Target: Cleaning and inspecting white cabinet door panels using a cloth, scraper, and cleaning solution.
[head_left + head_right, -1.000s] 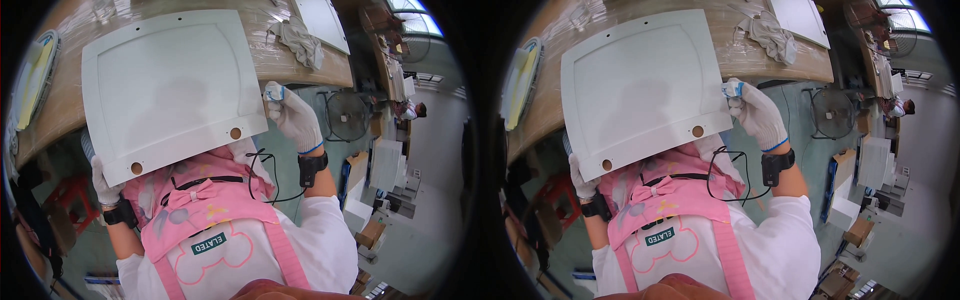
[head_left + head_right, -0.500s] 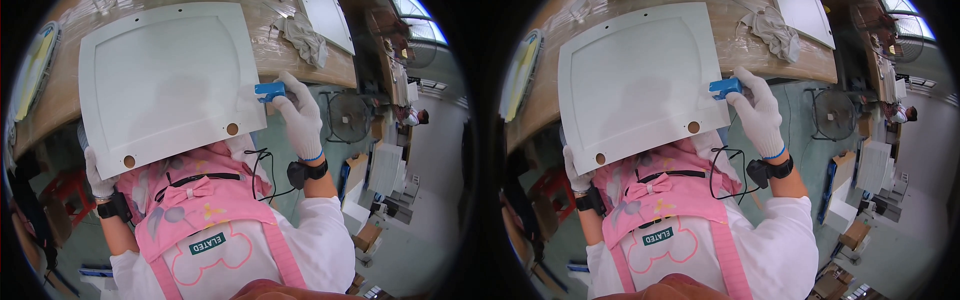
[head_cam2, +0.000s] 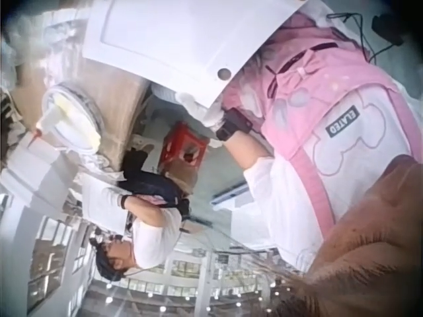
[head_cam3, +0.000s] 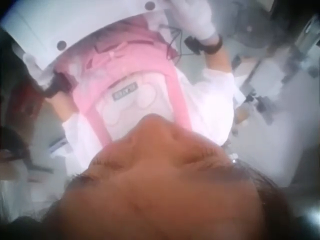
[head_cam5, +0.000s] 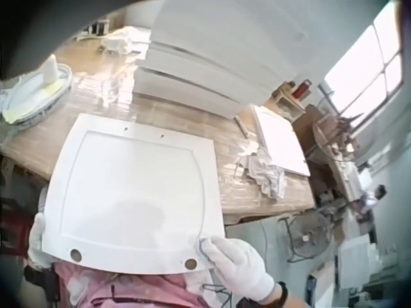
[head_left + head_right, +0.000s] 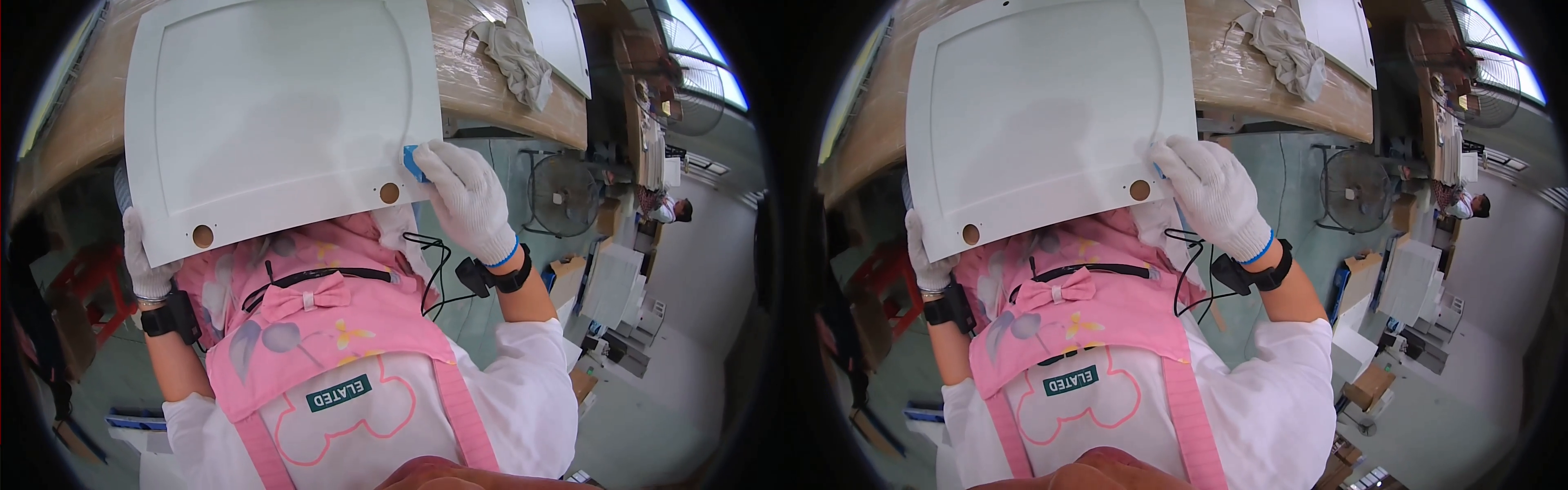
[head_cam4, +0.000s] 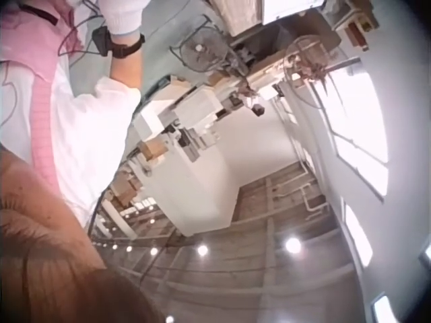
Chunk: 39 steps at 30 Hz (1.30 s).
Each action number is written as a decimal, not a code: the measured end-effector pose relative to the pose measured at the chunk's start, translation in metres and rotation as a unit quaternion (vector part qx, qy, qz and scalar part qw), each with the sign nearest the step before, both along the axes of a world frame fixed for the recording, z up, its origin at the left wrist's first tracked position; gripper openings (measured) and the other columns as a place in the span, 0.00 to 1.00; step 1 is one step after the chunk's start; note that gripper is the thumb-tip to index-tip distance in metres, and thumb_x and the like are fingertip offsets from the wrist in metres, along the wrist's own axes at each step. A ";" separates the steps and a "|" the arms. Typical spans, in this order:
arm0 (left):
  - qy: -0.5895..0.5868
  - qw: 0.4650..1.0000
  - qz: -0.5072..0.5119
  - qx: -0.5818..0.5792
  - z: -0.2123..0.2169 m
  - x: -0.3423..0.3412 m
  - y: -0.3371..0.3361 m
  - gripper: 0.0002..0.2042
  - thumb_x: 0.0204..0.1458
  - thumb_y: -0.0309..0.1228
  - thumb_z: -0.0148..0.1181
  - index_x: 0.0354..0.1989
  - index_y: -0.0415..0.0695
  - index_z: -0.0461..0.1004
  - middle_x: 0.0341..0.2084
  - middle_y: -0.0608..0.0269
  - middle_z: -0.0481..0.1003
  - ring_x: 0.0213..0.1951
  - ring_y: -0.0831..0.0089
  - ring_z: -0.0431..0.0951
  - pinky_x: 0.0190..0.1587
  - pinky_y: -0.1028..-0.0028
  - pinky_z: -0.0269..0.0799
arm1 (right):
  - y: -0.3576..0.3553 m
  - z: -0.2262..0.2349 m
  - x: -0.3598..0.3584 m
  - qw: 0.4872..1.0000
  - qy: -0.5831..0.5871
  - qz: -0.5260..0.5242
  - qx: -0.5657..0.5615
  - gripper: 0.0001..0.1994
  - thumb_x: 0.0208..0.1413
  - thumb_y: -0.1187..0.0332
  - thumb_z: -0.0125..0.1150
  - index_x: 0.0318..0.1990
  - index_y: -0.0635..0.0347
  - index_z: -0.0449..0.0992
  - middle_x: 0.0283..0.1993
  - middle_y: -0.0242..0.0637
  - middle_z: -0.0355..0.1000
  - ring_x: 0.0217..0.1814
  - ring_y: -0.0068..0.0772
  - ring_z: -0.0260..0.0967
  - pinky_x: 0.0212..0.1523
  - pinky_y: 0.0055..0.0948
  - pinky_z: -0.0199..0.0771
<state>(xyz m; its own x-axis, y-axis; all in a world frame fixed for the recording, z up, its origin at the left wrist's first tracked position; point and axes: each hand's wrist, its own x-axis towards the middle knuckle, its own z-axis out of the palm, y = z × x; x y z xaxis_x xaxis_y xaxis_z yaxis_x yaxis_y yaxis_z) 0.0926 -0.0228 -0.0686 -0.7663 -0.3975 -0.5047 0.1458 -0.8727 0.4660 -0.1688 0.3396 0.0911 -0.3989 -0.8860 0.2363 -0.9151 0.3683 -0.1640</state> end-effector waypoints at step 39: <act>0.225 0.966 -0.112 0.056 -0.032 0.016 -0.018 0.27 0.70 0.47 0.37 0.71 0.42 0.55 0.68 0.55 0.62 0.66 0.62 0.65 0.68 0.64 0.60 | 0.013 -0.008 -0.015 0.587 -0.699 -0.241 -0.328 0.23 0.63 0.71 0.55 0.64 0.69 0.62 0.49 0.43 0.75 0.47 0.38 0.77 0.50 0.35 0.77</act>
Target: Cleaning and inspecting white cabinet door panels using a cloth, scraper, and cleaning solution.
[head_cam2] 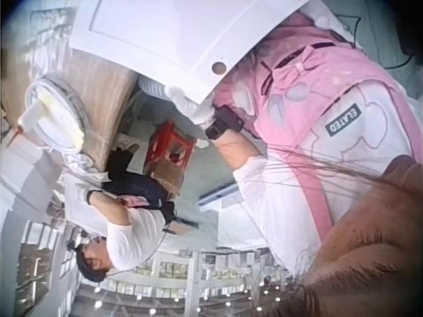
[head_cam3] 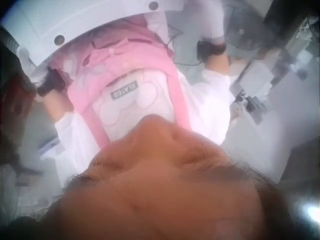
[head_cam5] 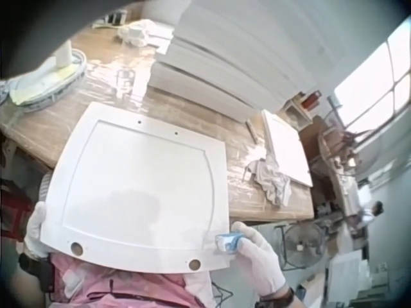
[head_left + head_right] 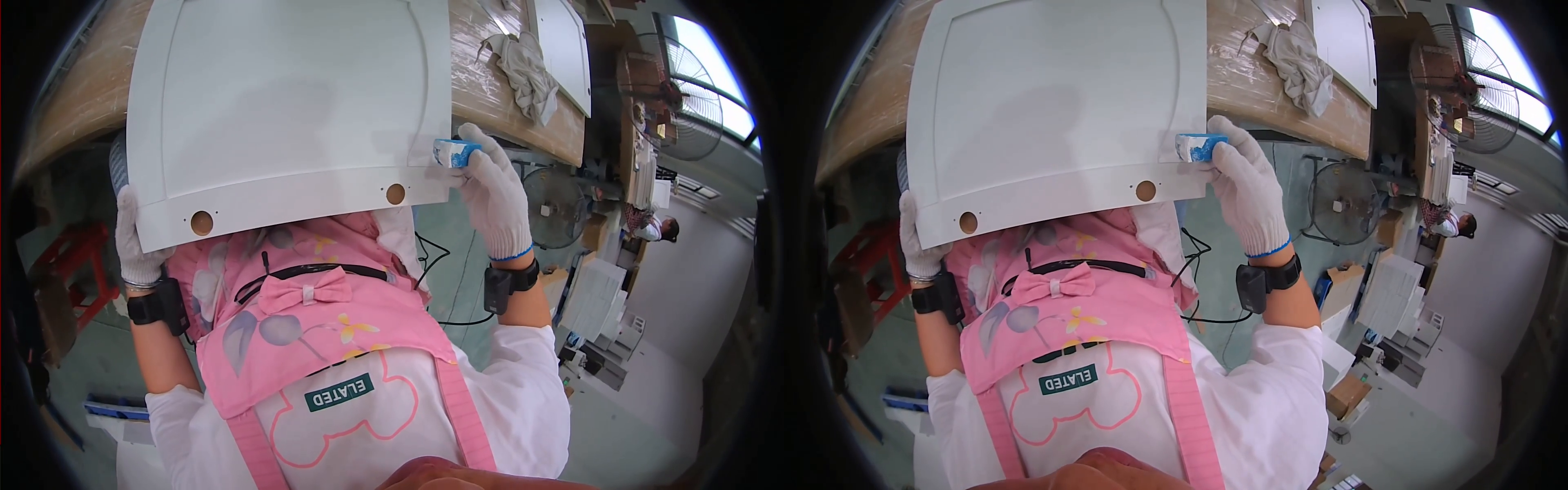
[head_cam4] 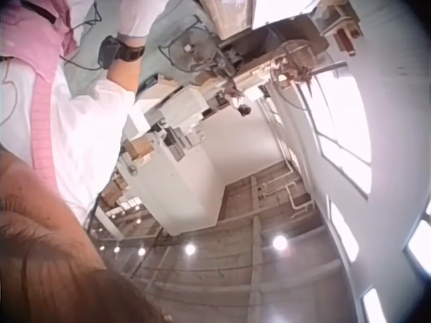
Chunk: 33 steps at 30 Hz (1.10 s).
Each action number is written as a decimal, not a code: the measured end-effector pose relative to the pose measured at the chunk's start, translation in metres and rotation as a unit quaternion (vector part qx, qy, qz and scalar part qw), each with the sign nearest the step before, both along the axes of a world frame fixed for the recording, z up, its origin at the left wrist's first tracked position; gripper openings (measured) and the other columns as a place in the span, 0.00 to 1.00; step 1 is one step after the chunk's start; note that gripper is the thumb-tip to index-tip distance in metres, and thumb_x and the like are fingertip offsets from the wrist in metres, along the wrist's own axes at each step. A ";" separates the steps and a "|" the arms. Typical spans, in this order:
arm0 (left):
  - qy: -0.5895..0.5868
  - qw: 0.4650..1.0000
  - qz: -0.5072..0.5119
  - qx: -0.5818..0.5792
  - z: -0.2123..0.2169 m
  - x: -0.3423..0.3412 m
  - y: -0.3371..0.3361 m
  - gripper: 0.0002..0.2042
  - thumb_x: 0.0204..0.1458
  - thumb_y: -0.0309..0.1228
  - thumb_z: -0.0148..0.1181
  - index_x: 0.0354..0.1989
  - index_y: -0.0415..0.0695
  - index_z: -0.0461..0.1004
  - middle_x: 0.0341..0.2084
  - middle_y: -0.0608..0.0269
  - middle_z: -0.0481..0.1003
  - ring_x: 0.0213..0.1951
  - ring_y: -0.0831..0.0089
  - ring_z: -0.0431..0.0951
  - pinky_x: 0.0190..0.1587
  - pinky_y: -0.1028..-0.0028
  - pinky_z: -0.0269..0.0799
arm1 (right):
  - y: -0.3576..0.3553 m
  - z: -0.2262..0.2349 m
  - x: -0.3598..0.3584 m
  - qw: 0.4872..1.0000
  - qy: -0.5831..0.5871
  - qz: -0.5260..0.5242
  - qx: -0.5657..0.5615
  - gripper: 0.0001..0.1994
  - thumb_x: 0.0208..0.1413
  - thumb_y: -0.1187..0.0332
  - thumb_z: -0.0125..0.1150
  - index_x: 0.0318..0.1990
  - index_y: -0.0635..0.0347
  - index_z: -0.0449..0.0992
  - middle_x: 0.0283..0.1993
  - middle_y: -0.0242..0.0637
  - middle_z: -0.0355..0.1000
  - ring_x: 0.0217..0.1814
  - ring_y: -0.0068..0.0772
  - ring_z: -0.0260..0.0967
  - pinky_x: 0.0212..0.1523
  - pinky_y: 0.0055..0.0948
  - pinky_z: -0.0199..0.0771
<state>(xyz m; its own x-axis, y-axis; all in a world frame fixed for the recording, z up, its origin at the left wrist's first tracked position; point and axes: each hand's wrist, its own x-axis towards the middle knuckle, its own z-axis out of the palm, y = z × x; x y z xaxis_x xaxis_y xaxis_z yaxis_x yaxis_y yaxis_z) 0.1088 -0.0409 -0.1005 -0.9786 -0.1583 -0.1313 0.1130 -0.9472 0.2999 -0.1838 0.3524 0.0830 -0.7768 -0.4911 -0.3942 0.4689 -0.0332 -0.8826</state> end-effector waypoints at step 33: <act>0.010 0.999 -0.027 0.017 0.011 -0.005 0.005 0.28 0.69 0.48 0.36 0.68 0.41 0.58 0.59 0.52 0.71 0.56 0.60 0.76 0.53 0.65 0.79 | -0.026 0.043 -0.020 0.963 0.135 0.062 0.223 0.23 0.56 0.78 0.56 0.60 0.67 0.67 0.42 0.35 0.72 0.40 0.21 0.69 0.39 0.21 0.73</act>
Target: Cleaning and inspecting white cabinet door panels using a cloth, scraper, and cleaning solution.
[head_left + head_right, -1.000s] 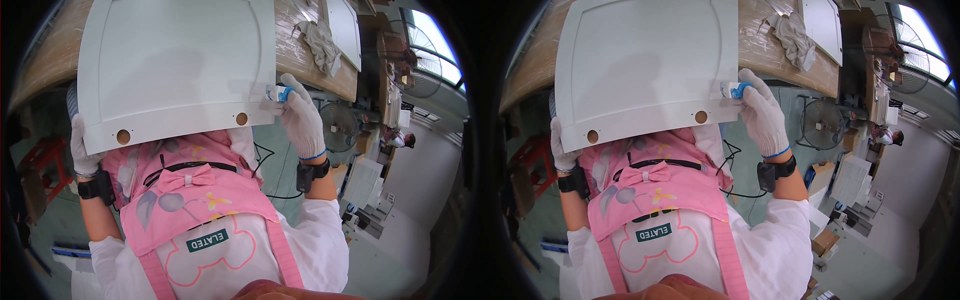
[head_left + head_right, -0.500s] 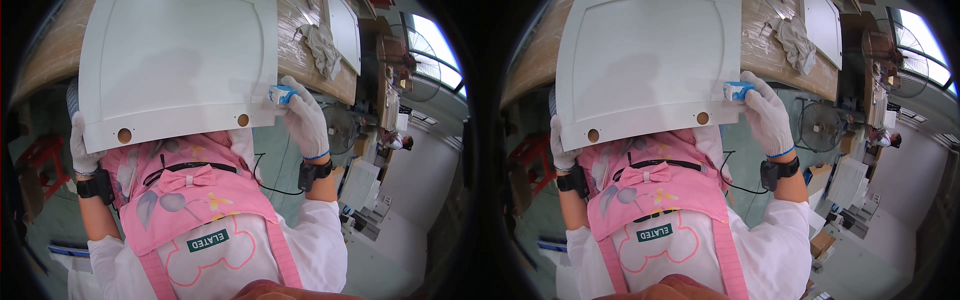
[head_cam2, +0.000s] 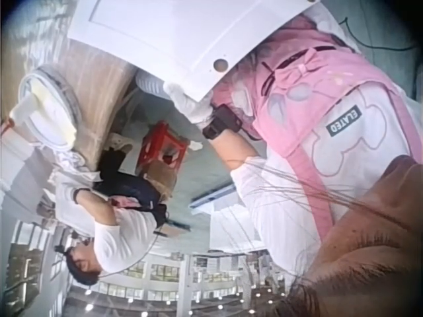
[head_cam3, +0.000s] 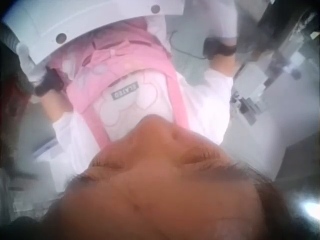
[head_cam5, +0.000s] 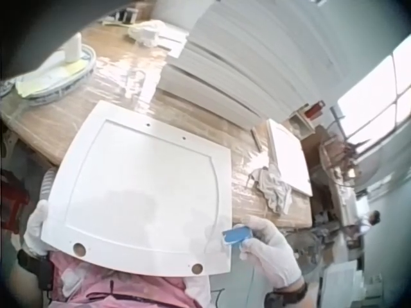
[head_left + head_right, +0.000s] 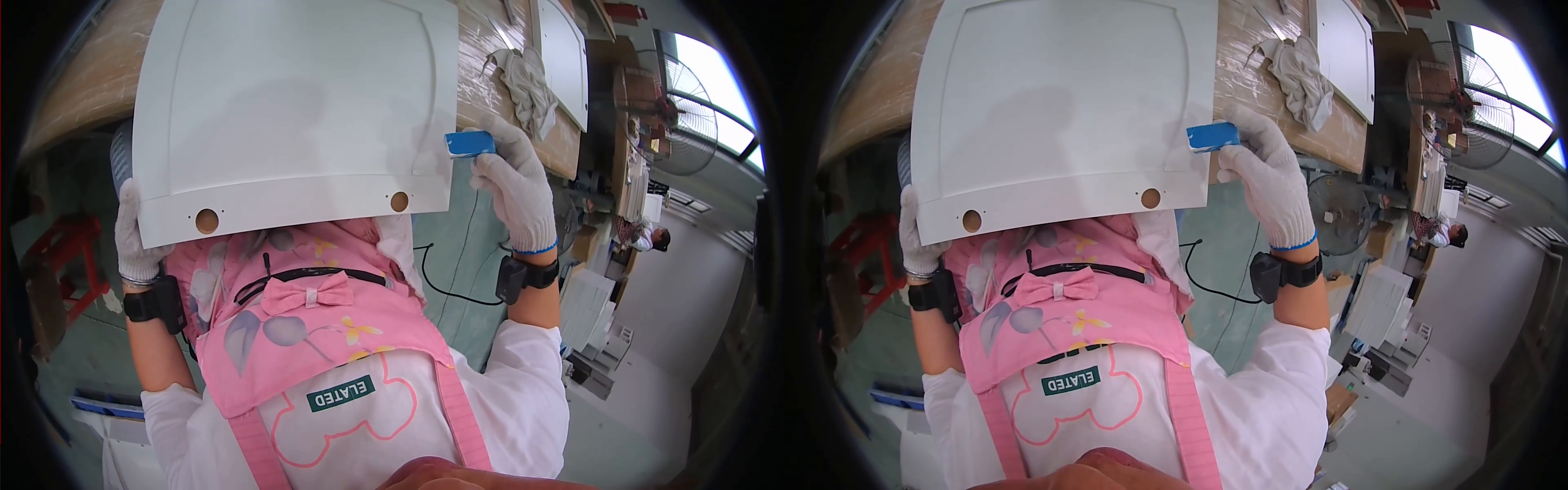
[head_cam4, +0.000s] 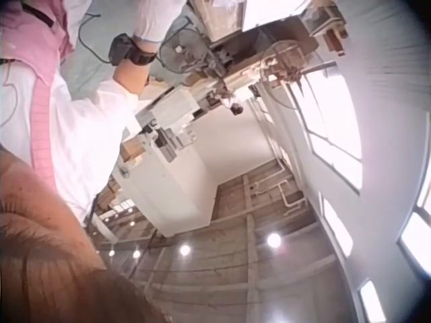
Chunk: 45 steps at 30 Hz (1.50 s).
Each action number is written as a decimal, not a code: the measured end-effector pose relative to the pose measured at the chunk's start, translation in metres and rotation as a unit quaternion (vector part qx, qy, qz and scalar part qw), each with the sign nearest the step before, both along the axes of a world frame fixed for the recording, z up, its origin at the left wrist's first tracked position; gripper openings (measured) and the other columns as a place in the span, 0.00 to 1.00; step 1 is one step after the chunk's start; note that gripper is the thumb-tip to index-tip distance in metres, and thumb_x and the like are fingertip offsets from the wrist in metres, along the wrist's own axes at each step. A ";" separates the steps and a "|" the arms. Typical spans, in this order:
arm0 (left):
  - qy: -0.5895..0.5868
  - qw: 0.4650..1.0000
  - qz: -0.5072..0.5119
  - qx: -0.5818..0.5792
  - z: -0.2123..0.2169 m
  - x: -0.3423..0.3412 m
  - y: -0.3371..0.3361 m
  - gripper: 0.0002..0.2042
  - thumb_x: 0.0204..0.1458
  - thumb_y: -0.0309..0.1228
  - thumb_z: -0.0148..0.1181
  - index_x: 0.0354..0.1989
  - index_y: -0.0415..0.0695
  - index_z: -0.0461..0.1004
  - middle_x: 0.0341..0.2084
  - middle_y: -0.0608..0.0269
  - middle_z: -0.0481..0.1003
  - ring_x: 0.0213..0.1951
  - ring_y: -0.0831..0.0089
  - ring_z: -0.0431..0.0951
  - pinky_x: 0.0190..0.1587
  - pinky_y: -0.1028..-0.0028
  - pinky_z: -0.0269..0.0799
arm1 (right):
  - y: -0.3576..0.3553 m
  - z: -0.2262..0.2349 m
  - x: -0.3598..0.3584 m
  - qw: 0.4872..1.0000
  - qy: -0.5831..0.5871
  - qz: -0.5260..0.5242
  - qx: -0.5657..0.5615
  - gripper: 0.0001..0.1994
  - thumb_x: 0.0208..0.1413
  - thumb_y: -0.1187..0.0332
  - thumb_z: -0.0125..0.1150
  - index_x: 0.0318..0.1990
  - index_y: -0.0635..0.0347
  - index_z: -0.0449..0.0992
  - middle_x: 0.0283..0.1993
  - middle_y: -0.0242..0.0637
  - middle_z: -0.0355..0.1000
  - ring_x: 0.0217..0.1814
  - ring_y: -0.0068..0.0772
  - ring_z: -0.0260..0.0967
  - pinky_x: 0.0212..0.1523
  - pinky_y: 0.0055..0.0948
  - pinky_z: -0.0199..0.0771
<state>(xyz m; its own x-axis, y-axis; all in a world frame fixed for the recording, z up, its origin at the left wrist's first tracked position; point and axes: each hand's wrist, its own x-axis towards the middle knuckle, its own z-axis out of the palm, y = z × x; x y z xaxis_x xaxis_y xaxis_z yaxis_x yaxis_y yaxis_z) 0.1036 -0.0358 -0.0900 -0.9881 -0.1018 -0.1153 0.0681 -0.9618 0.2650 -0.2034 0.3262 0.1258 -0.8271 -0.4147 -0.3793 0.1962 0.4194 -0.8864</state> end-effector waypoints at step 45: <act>0.003 1.000 -0.013 0.000 0.010 -0.005 0.002 0.27 0.69 0.47 0.38 0.67 0.39 0.59 0.59 0.50 0.70 0.55 0.59 0.77 0.49 0.67 0.81 | -0.009 -0.014 0.029 0.721 0.517 0.392 0.245 0.24 0.44 0.76 0.65 0.53 0.58 0.72 0.49 0.42 0.72 0.45 0.49 0.73 0.44 0.40 0.75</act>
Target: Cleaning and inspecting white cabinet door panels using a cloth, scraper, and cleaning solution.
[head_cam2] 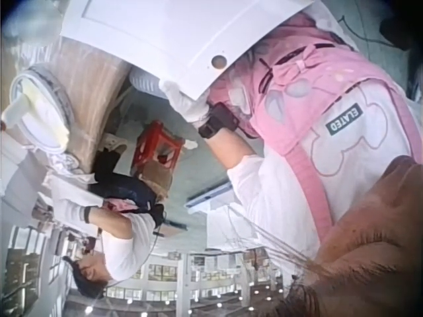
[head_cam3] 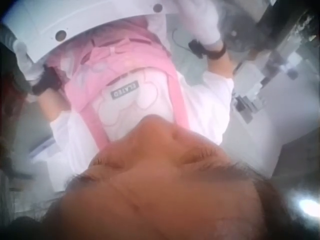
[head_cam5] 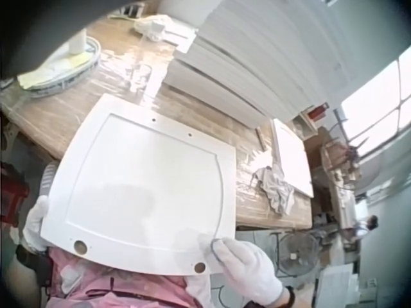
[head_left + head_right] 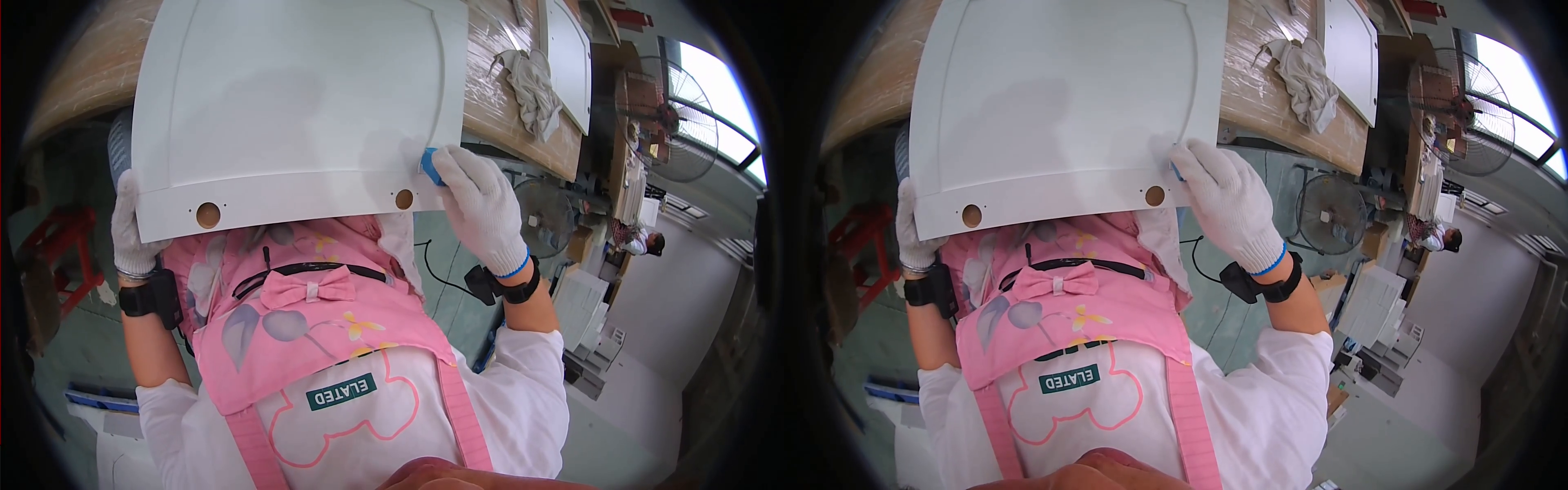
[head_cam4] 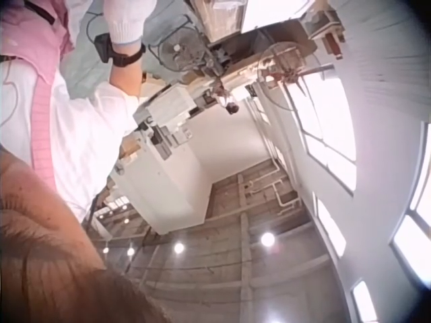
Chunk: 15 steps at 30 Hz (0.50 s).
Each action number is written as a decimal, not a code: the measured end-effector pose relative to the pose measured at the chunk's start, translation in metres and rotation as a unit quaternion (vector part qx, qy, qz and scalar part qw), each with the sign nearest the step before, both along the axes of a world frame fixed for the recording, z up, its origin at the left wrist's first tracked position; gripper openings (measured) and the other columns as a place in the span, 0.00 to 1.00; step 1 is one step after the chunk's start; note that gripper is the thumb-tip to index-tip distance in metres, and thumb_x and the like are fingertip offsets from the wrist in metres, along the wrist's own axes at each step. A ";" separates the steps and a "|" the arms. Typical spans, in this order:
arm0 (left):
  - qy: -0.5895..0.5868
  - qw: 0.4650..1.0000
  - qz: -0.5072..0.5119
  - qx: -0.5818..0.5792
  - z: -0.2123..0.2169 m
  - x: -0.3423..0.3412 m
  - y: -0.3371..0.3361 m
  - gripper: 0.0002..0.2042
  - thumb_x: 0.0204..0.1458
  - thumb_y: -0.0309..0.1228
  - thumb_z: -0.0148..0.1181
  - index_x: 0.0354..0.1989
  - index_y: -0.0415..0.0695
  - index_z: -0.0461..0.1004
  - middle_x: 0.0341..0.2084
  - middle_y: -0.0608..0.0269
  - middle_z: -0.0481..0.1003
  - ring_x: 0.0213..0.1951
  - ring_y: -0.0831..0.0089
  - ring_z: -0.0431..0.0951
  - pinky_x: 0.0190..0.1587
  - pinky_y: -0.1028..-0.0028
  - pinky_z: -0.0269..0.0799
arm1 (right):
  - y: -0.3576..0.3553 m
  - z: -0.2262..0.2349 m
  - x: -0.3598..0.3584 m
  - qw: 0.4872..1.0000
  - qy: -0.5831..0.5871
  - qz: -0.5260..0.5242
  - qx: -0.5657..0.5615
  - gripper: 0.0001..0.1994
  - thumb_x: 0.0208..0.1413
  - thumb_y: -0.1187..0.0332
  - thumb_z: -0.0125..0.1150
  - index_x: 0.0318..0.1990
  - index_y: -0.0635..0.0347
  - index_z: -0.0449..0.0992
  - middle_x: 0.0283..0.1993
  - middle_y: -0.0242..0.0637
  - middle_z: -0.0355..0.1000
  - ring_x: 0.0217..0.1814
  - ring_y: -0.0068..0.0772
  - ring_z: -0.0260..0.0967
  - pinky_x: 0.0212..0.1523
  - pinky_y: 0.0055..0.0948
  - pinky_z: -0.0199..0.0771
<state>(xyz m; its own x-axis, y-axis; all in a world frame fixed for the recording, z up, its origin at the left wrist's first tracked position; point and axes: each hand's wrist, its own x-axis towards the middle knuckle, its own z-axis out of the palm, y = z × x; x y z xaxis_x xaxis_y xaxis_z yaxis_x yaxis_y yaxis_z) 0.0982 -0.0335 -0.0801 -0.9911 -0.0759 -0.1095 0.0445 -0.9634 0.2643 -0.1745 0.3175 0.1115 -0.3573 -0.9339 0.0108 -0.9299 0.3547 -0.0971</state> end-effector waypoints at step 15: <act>-0.058 0.996 0.055 -0.027 -0.009 0.007 0.000 0.27 0.69 0.47 0.37 0.67 0.39 0.59 0.58 0.50 0.71 0.56 0.59 0.76 0.53 0.66 0.78 | -0.003 0.001 0.002 0.999 -0.027 -0.004 0.023 0.25 0.42 0.80 0.66 0.53 0.60 0.73 0.51 0.44 0.73 0.47 0.49 0.73 0.47 0.39 0.75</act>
<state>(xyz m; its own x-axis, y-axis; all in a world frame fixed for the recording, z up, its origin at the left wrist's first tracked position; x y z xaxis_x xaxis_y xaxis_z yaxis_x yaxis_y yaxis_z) 0.1052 -0.0332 -0.0896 -0.9574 -0.1915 -0.2159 0.1144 -0.9387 0.3253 -0.1723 0.3144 0.1129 -0.3641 -0.9300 -0.0508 -0.9207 0.3676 -0.1309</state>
